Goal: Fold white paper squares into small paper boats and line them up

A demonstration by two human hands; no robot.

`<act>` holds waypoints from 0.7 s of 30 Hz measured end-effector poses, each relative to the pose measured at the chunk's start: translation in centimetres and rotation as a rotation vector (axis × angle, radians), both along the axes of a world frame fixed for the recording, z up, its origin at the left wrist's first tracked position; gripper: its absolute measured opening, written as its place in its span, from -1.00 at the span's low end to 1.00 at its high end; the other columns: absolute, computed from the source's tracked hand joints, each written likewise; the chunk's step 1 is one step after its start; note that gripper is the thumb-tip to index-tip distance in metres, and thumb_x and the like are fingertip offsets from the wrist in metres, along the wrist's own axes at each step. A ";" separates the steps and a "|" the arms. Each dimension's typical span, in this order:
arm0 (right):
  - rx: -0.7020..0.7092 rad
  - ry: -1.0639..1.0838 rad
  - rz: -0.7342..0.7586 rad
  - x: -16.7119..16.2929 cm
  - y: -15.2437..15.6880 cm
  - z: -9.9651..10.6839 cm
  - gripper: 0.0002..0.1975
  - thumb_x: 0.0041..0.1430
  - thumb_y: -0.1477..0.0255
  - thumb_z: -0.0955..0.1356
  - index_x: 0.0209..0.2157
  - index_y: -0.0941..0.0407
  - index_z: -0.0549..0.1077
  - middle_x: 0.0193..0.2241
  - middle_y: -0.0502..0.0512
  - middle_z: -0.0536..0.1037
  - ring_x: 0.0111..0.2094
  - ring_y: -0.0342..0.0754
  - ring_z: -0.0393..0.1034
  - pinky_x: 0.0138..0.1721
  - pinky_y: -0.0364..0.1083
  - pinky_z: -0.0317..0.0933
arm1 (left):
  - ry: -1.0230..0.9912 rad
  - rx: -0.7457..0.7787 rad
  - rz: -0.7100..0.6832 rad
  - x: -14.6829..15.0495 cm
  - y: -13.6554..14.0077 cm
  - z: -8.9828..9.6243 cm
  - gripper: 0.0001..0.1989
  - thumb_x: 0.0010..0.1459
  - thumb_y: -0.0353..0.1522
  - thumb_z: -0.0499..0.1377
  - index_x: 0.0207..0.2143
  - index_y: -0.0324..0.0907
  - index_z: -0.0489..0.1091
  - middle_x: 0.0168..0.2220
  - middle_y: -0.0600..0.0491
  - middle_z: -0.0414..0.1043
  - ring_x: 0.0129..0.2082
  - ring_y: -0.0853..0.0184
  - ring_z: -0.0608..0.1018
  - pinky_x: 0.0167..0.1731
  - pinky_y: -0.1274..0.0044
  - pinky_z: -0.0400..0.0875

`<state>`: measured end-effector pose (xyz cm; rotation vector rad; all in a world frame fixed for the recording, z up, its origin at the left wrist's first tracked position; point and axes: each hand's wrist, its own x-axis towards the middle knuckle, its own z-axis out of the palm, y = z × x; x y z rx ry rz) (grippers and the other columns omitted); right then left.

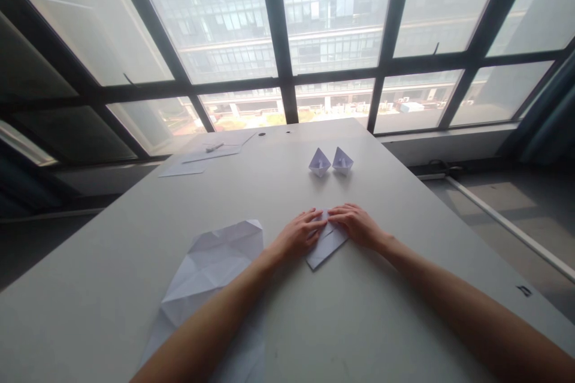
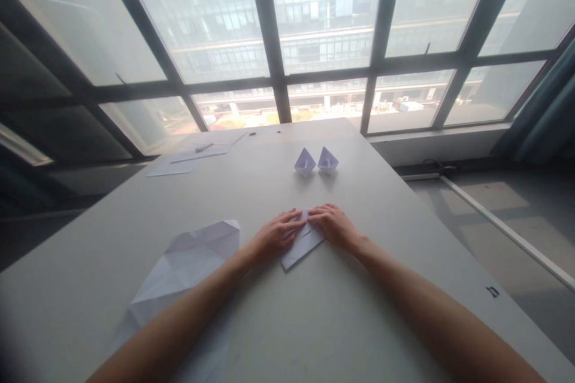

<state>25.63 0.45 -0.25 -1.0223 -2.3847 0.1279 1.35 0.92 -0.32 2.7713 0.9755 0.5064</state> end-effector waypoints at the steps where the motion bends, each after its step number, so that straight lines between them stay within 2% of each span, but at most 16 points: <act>1: -0.002 0.002 0.001 0.0 0.0 0.0 -0.68 0.30 0.58 0.29 -0.08 -0.04 0.58 0.00 0.05 0.58 0.03 0.03 0.45 0.12 0.08 0.19 | 0.003 -0.009 0.003 0.0 0.1 -0.1 -0.53 0.24 -0.45 0.12 0.20 -0.02 0.33 0.30 0.02 0.21 0.32 0.16 0.22 0.28 0.24 0.16; 13: -0.028 0.032 -0.021 0.0 0.0 -0.4 -0.74 0.31 0.50 0.30 -0.11 -0.01 0.60 -0.02 0.10 0.58 0.01 0.04 0.45 0.10 0.07 0.24 | 0.057 -0.026 -0.008 -0.1 -0.2 0.6 -0.53 0.27 -0.44 0.11 0.18 0.11 0.34 0.32 0.06 0.17 0.33 0.12 0.20 0.27 0.21 0.13; 17: -0.027 0.056 -0.053 -0.3 -0.2 -0.5 -0.80 0.24 0.38 0.39 -0.11 -0.02 0.59 -0.04 0.09 0.59 -0.01 0.07 0.45 0.08 0.08 0.25 | 0.037 -0.031 -0.009 -0.2 -0.1 0.4 -0.53 0.24 -0.45 0.14 0.17 0.09 0.36 0.31 0.04 0.19 0.32 0.13 0.21 0.27 0.20 0.13; 21: -0.031 0.069 -0.080 -0.4 -0.2 -0.6 -0.77 0.17 0.39 0.43 -0.11 -0.01 0.58 -0.05 0.09 0.60 -0.02 0.07 0.45 0.06 0.07 0.25 | 0.014 -0.034 0.002 -0.2 -0.1 0.1 -0.51 0.26 -0.43 0.11 0.22 0.06 0.30 0.30 0.05 0.20 0.32 0.18 0.22 0.28 0.25 0.13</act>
